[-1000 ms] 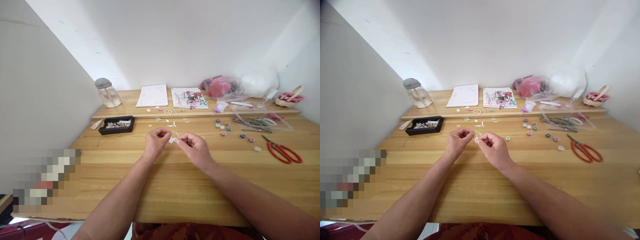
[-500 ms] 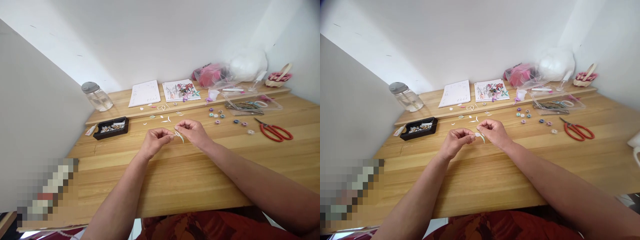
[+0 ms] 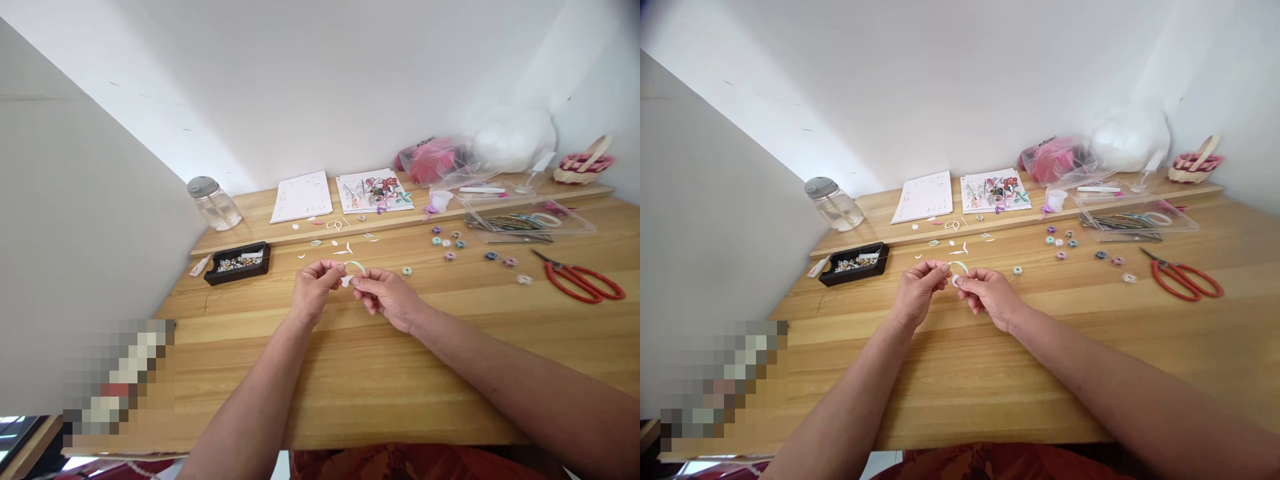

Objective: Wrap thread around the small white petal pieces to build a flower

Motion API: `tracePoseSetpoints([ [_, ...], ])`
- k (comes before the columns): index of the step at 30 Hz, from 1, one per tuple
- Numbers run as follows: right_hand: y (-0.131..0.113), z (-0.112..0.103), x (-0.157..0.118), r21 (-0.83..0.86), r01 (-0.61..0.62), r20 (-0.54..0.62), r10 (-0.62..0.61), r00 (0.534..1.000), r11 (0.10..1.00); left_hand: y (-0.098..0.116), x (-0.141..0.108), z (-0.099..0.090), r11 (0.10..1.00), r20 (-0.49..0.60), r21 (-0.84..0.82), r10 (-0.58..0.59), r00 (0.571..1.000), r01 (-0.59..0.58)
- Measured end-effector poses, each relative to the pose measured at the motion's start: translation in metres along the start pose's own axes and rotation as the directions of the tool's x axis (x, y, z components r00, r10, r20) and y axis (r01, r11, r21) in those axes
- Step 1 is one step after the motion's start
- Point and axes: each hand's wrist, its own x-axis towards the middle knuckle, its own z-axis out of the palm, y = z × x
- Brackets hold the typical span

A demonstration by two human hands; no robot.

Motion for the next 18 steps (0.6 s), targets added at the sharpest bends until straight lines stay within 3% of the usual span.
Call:
tracePoseSetpoints([
  [8,0.004,0.006,-0.004,0.036,0.008,0.017,-0.009,1.000,0.999,-0.006,0.005,-0.002,0.977,-0.175,0.208,0.085,0.981,-0.048],
  [12,0.000,0.007,-0.006,-0.131,0.083,-0.001,-0.084,0.996,0.988,-0.009,0.007,-0.003,0.962,-0.162,0.263,0.114,0.980,-0.069],
  [14,-0.004,0.007,-0.008,-0.324,0.225,-0.009,-0.241,0.970,0.919,-0.009,0.006,-0.003,0.953,-0.152,0.294,0.124,0.981,-0.075],
  [18,-0.014,0.004,-0.015,-0.597,0.466,0.068,-0.538,0.840,0.653,-0.005,0.004,-0.003,0.934,-0.113,0.355,0.093,0.989,-0.048],
])
